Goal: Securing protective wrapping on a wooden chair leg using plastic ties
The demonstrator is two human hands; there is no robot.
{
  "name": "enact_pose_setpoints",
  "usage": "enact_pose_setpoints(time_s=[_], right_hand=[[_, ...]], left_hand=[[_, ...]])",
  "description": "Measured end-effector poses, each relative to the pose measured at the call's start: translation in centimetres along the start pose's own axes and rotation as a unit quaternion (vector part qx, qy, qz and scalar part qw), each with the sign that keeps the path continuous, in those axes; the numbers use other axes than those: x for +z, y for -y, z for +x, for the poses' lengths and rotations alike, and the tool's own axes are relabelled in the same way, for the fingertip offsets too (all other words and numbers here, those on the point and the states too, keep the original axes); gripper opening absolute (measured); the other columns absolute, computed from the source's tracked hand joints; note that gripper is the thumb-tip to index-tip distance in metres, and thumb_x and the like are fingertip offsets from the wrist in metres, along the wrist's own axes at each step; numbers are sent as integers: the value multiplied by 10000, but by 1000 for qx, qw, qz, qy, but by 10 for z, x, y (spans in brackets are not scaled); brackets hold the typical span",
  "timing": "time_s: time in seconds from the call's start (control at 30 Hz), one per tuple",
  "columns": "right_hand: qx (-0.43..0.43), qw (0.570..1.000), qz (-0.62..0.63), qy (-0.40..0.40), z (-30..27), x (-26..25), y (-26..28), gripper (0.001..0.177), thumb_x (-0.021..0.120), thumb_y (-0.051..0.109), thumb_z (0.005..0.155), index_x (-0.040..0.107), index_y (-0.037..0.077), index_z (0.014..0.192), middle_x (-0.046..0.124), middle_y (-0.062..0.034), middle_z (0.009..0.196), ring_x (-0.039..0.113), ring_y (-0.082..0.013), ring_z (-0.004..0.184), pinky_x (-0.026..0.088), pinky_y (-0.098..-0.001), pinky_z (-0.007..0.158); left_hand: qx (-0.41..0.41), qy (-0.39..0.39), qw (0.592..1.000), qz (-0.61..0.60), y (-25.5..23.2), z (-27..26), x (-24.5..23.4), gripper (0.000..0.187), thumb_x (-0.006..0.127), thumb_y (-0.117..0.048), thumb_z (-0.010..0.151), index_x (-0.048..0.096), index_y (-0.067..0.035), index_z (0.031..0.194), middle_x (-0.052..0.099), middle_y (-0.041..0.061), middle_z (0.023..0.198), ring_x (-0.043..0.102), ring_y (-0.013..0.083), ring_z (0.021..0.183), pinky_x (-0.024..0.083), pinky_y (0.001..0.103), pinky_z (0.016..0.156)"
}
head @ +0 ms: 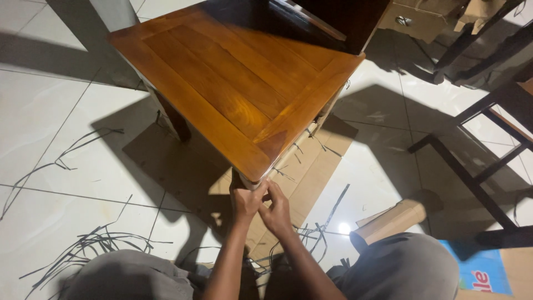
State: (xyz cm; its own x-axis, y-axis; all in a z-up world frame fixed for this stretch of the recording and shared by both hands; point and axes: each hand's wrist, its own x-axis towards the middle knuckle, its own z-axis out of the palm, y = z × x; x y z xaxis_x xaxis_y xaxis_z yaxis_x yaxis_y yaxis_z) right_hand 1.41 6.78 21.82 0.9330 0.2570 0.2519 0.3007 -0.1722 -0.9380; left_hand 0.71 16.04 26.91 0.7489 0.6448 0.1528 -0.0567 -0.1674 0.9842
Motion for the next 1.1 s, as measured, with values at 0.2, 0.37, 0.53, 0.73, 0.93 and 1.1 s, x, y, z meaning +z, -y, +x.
enact_pose_setpoints(time_s=[0.2,0.37,0.53,0.73,0.93,1.1], right_hand=[[88,967,226,-76,6,-31,38,615,556,52,892,502,-10,1501,619,-219,1393,622,-211,802,543,-359,795],[65,983,168,21,35,-44,63,707,793,172,832,541,67,1485,649,-131,1308,611,-161,814,496,-288,706],[68,982,49,167,74,-56,38,634,982,221,655,725,62,1212,666,-57,982,591,-164,729,453,-258,593],[51,956,-45,287,105,-60,71,500,1014,337,575,801,110,966,724,-69,857,644,-192,671,534,-307,599],[39,945,9,323,107,-56,104,478,1016,230,596,809,123,1013,790,9,919,619,-81,721,543,-232,625],[22,948,6,317,102,-57,105,360,969,196,666,774,102,953,751,-8,843,631,-102,713,543,-227,631]], left_hand=[[50,-8,998,-34,12,6,9,662,911,-80,603,655,-4,1209,729,220,1109,710,353,1115,556,496,918],[123,-3,991,-51,36,11,10,624,948,-85,582,677,-36,1142,754,190,1023,737,311,1055,582,456,863],[184,11,982,-50,43,16,5,548,907,-29,617,639,-15,1094,752,206,970,754,323,994,601,444,815],[136,32,987,-76,68,17,7,709,775,102,589,549,-48,1244,727,154,1109,686,252,1161,551,434,1002],[131,73,986,-73,63,8,-11,710,724,160,625,496,13,1280,696,217,1154,629,277,1231,487,468,1080],[17,108,966,-235,61,-5,-23,490,699,19,773,610,27,1254,678,99,1160,583,187,1160,428,439,1104]])
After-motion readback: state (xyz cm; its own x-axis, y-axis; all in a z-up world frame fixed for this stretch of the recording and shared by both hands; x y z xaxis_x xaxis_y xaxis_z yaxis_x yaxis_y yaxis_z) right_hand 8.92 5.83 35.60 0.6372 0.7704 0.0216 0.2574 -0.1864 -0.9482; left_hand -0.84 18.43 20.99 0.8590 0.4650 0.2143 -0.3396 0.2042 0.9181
